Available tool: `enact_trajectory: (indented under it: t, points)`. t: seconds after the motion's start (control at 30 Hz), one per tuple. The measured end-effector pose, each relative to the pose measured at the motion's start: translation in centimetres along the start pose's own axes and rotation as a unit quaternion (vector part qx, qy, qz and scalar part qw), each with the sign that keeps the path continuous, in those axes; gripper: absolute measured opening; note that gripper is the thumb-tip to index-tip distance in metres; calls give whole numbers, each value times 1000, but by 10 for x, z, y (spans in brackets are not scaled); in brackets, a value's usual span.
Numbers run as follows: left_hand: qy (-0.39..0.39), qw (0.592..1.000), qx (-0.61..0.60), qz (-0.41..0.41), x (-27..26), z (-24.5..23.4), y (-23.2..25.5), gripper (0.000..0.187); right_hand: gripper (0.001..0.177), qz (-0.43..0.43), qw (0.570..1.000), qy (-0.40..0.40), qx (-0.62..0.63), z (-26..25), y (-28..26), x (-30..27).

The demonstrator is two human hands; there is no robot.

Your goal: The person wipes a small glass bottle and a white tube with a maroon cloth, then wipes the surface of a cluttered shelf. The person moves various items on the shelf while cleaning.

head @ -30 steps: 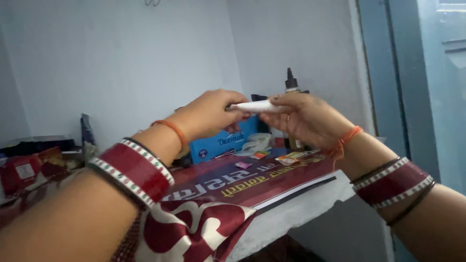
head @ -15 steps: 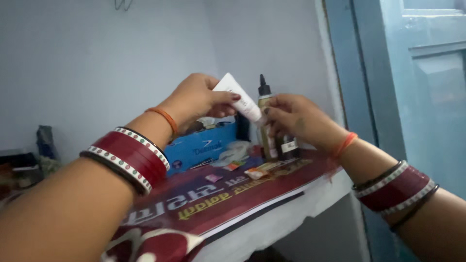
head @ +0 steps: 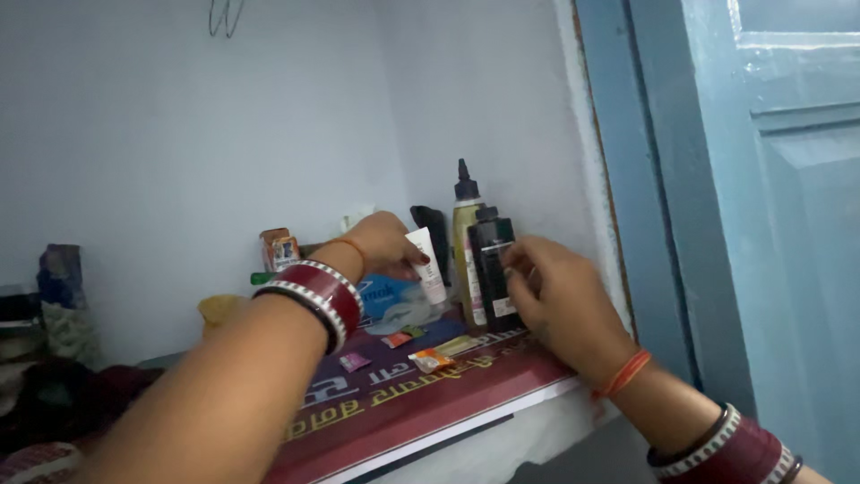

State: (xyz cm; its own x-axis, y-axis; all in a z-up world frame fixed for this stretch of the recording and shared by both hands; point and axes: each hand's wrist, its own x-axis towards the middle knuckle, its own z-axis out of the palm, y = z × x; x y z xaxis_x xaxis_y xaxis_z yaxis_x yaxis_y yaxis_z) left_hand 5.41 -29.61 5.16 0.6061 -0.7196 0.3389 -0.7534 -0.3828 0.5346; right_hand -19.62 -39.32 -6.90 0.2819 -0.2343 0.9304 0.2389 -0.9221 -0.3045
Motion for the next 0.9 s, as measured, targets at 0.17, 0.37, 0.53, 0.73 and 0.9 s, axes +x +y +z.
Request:
enact_trajectory:
  t: [0.17, 0.37, 0.53, 0.73, 0.9]
  points:
    - [22, 908, 379, 177, 28, 16, -17, 32, 13, -10, 1000, 2, -19, 1, 8, 4]
    - [49, 995, 0, 85, 30, 37, -35, 29, 14, 19, 1000, -11, 11, 2, 13, 4]
    - [101, 986, 77, 109, 23, 58, -34, 31, 14, 18, 1000, -2, 9, 2, 16, 4]
    - [66, 989, -2, 133, 36, 80, -50, 34, 14, 39, 999, -11, 32, 1, 13, 3]
    - [46, 993, 15, 108, 38, 87, -53, 29, 14, 25, 1000, -9, 12, 1, 14, 4]
